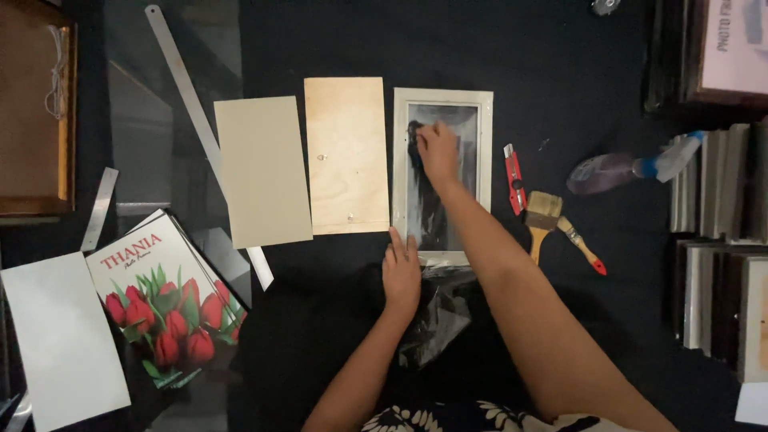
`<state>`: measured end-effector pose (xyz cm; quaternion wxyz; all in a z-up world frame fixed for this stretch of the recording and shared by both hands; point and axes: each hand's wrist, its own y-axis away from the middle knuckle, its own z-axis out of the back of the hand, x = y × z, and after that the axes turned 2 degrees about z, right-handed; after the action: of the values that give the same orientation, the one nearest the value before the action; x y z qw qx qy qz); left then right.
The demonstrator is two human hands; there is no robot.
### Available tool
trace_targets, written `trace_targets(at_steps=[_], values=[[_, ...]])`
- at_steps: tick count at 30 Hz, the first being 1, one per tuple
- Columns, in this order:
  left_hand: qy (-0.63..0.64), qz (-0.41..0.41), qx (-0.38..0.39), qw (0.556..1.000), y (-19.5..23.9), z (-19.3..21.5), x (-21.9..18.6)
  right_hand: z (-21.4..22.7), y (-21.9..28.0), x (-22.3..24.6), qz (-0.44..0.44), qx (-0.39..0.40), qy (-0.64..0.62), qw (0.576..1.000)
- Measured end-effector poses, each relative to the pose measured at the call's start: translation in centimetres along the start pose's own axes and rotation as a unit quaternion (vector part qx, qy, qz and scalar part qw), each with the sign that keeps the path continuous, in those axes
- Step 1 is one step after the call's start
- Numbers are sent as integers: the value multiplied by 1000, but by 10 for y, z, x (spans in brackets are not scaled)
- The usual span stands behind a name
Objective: The person wipes the glass of a white photo frame with a dark cloth, then briefly flips through a stack of printed images before returning to wipe the frame glass again. The frame remains on the table and is not assembled.
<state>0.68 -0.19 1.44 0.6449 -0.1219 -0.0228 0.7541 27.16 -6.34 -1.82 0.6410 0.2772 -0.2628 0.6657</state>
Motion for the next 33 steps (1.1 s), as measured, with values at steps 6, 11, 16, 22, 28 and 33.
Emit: trace_targets(at_steps=[6, 11, 16, 22, 28, 33], values=[[-25, 23, 17, 999, 6, -14, 1, 5, 62, -17, 106, 102, 172, 974], [-23, 20, 32, 999, 10, -12, 3, 17, 120, -5, 86, 146, 179, 969], [13, 21, 44, 999, 13, -35, 6, 21, 166, -17, 92, 162, 183, 965], [64, 49, 24, 996, 12, -28, 10, 25, 167, -20, 147, 104, 336, 925], [167, 49, 272, 946, -12, 4, 34, 5, 71, -24, 81, 108, 277, 952], [231, -42, 426, 874, -27, -24, 88, -12, 57, -17, 41, 13, 326, 944]])
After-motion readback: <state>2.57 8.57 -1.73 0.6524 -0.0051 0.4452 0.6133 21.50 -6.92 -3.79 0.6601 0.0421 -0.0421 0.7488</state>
